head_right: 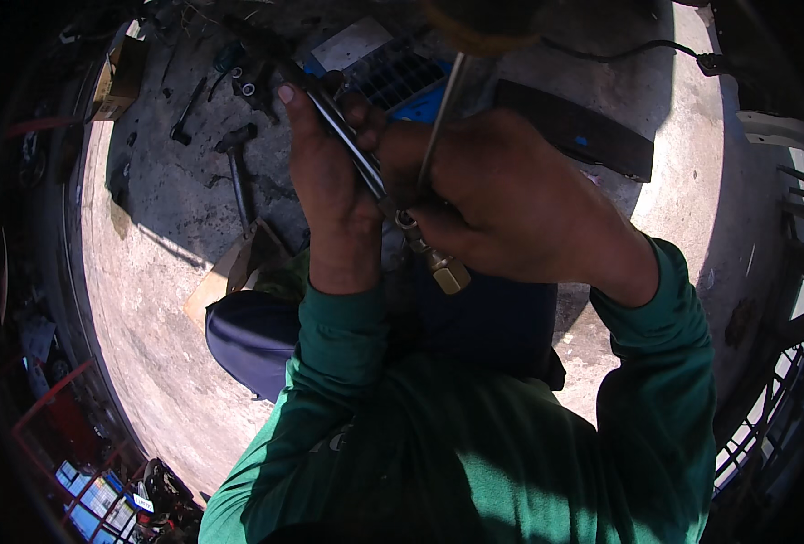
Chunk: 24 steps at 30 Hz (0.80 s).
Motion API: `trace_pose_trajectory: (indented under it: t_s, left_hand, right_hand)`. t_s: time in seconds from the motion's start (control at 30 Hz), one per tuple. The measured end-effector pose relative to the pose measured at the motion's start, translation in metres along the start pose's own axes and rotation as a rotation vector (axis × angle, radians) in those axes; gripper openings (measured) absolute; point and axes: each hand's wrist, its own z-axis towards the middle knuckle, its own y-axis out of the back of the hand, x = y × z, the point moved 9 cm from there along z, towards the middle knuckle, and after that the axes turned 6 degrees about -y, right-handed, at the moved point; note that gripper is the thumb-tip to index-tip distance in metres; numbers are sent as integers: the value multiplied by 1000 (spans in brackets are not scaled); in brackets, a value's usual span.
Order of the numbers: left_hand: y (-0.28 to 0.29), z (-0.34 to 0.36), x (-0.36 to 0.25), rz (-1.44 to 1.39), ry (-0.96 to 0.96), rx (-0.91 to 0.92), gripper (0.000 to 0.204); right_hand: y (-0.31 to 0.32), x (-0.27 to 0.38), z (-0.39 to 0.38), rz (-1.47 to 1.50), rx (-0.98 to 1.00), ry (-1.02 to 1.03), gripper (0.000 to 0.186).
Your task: The person is repairing a mechanical part using a screwdriver and wrench. They are adjusting and tightening components of the part while sitting on the floor.
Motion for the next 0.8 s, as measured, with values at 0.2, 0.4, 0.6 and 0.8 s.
trace_pose_trajectory:
  t_s: [0.2,0.4,0.6,0.8]
  left_hand:
    - [1,0,1,8,0,-13,61]
    - [0,0,1,-4,5,1,60]
    - [1,0,4,-20,16,-4,60]
    - [2,0,3,-7,11,-1,61]
  right_hand:
    - [-1,-1,-1,15,8,-10,23]
    - [0,0,1,20,22,-17,18]
    - [1,-3,1,81,5,-36,16]
    - [-1,1,2,14,38,-9,23]
